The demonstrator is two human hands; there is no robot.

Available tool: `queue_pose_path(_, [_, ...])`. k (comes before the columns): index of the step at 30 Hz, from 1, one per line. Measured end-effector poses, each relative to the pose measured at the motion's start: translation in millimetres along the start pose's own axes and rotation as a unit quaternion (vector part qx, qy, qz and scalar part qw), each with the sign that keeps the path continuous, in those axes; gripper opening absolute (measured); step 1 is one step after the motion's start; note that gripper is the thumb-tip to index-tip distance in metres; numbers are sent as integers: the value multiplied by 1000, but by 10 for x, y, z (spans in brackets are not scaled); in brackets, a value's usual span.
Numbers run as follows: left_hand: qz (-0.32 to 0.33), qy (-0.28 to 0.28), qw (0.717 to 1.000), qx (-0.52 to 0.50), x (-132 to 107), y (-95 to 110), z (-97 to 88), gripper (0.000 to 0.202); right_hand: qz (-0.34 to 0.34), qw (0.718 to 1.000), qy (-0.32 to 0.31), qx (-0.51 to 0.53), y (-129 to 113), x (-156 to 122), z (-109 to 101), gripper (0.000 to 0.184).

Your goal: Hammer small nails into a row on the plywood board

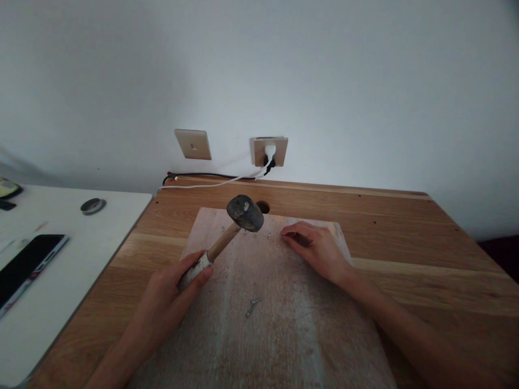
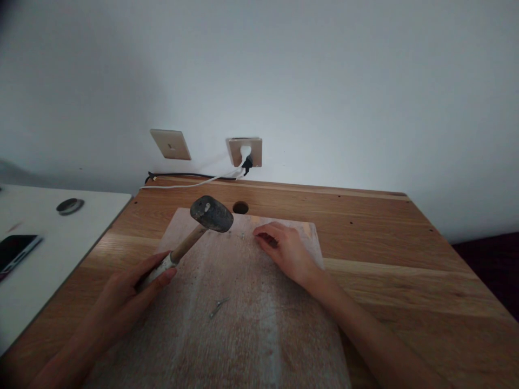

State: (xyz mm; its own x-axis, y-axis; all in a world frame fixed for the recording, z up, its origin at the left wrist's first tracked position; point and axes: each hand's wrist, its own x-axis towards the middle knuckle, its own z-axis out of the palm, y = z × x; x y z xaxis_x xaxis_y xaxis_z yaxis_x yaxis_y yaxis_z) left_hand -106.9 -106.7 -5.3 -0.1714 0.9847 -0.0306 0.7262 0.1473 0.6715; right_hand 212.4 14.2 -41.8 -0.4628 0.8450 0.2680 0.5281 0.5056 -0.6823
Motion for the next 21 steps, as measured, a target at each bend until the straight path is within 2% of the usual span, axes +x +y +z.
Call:
queue_pose_path(4, [0, -10, 1000, -2, 2, 43, 4, 55, -1, 1000, -1, -12, 7, -5, 5, 14])
queue_pose_path(8, [12, -32, 999, -17, 25, 187, 0, 51, 11, 1000, 7, -27, 7, 18, 27, 11])
queue_pose_path(13, [52, -79, 995, -20, 68, 357, 60, 44, 18, 999, 13, -42, -18, 32, -12, 28])
queue_pose_path(16, [77, -105, 992, 4, 100, 377, 142, 41, 15, 998, 31, -54, -8, -18, -94, 38])
queue_pose_path(21, [96, -138, 984, 50, 133, 337, 257, 43, 5, 996, 58, -74, 10, -195, -246, 30])
